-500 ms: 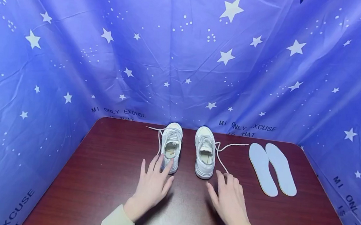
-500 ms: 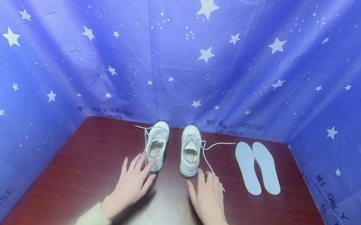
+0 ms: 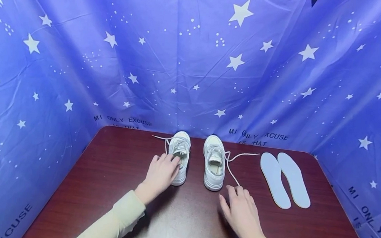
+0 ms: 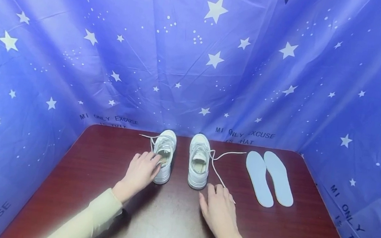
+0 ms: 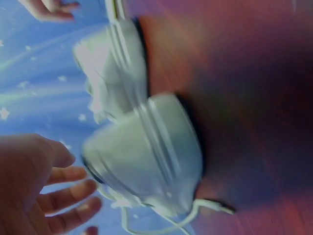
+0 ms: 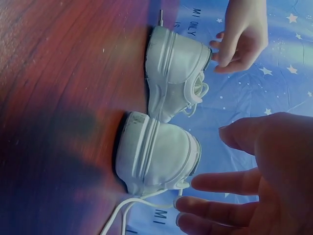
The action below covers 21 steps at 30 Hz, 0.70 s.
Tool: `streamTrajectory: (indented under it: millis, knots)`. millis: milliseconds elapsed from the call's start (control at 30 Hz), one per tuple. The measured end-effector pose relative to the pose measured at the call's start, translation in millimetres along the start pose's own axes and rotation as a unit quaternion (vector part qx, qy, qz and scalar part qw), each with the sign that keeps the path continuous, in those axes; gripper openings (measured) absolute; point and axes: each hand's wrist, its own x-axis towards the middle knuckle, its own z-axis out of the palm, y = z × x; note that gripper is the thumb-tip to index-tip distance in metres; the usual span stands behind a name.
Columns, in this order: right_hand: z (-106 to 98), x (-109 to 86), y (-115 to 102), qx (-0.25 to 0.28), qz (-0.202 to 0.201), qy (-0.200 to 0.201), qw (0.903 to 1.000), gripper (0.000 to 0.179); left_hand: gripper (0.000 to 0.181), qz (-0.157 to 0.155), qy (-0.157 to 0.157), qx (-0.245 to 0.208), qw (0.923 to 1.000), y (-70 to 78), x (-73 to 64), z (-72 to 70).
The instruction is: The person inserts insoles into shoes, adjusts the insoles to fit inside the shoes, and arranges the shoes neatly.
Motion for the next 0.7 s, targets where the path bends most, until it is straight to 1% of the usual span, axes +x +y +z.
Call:
streamTrajectory:
  millis: [133,267,367,533,700]
  knots:
    - [1.2,-0.3,-0.4,-0.003,0.0,-0.009,1.0,0.031,0.018,0.001,-0.015,0.012,0.9998,-12.2,13.3,10.7]
    - [3.2,-0.9,0.4,-0.009,0.0,-0.018,0.9998,0.029,0.019,0.006,-0.017,0.016,0.9997,-19.1,23.1,17.4]
    - [5.2,-0.8,1.7,-0.019,-0.005,-0.021,0.9996,0.029,0.019,0.008,-0.022,0.017,0.9996,-20.9,29.7,20.7]
    - [6.4,-1.5,2.0,-0.033,-0.013,-0.023,0.9991,0.029,0.023,0.002,-0.047,0.019,0.9987,-21.3,38.6,23.9]
    - [7.0,-1.9,2.0,-0.039,-0.014,-0.028,0.9988,0.03,0.021,-0.006,-0.066,0.023,0.9975,-21.8,45.0,27.9]
